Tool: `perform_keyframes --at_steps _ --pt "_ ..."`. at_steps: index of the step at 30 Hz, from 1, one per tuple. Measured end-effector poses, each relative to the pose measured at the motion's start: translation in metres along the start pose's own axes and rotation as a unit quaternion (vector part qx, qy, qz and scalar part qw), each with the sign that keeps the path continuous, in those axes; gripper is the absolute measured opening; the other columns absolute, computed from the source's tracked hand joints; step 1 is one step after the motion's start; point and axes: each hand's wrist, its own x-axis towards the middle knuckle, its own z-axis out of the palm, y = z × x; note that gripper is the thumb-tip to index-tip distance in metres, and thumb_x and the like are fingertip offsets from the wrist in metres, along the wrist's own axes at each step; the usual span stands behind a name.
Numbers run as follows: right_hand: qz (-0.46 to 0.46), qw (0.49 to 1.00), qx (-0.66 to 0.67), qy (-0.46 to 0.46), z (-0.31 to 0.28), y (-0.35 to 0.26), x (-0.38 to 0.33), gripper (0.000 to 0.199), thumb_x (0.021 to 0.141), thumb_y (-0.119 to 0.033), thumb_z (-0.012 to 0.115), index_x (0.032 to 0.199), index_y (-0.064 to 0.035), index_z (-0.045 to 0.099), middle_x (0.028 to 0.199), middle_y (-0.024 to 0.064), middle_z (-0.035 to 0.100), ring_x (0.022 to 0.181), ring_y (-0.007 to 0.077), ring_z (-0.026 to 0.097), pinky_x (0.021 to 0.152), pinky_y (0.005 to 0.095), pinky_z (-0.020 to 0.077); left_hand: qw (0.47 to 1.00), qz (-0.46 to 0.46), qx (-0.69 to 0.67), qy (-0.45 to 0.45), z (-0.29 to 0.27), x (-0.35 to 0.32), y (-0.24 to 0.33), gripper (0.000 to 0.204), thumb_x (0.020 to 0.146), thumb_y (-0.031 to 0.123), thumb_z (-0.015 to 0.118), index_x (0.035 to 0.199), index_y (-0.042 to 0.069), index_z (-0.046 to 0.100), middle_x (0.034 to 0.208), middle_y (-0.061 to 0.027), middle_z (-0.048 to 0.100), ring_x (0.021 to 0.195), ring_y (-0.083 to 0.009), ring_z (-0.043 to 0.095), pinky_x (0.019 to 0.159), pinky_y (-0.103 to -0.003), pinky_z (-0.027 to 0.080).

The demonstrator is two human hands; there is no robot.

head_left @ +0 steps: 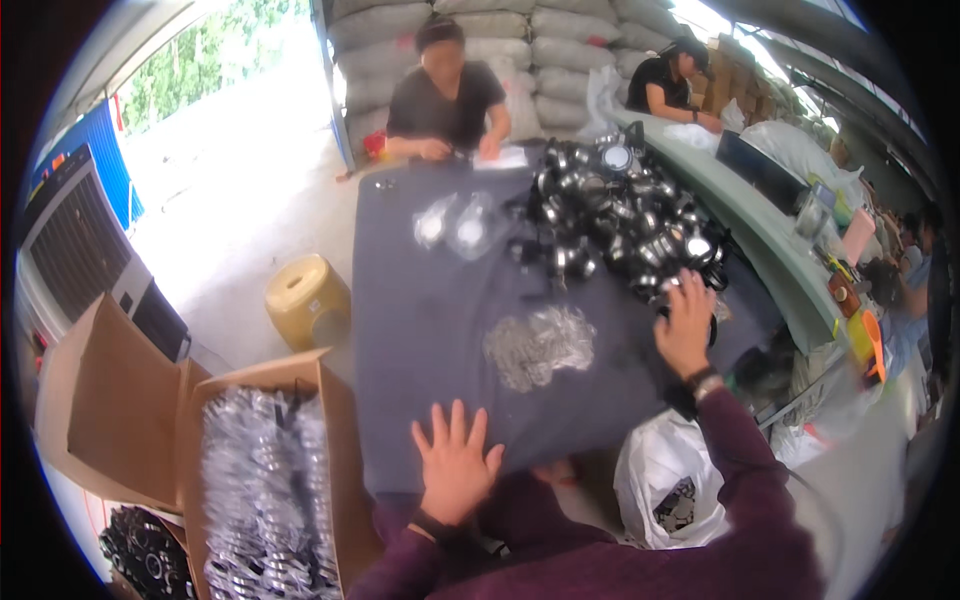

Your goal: Assembling components of flashlights or similar plastic/metal casing devices in a factory setting.

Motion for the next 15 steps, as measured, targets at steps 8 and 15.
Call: perform_keyframes --at_steps 8,15 --pt "-0.308 0.935 0.087 -0.155 0.082 -0.144 0.121 0.044 0.075 -0.021 0.067 0.117 -0.0127 0.058 0.134 0.0142 0.047 0.133 0.0327 0.033 0.106 0.0629 0.0195 0.999 -0.021 -0.002 0.028 0.001 -0.006 -0.003 0.054 0.082 0.043 0.059 0.128 0.014 0.056 0.137 -0.0162 0.046 0.129 -0.0401 0.037 0.104 -0.064 0.022" --pt "-0.243 0.896 -0.152 -0.338 0.157 -0.115 0.14 0.026 0.082 -0.028 0.057 0.1 -0.0182 0.073 0.114 0.0025 0.063 0.12 0.0325 0.042 0.091 0.0671 0.0315 0.999 -0.025 -0.014 0.043 0.0 0.002 -0.003 0.055 0.08 0.043 0.061 0.127 0.015 0.056 0.136 -0.0144 0.048 0.127 -0.038 0.04 0.104 -0.061 0.024"
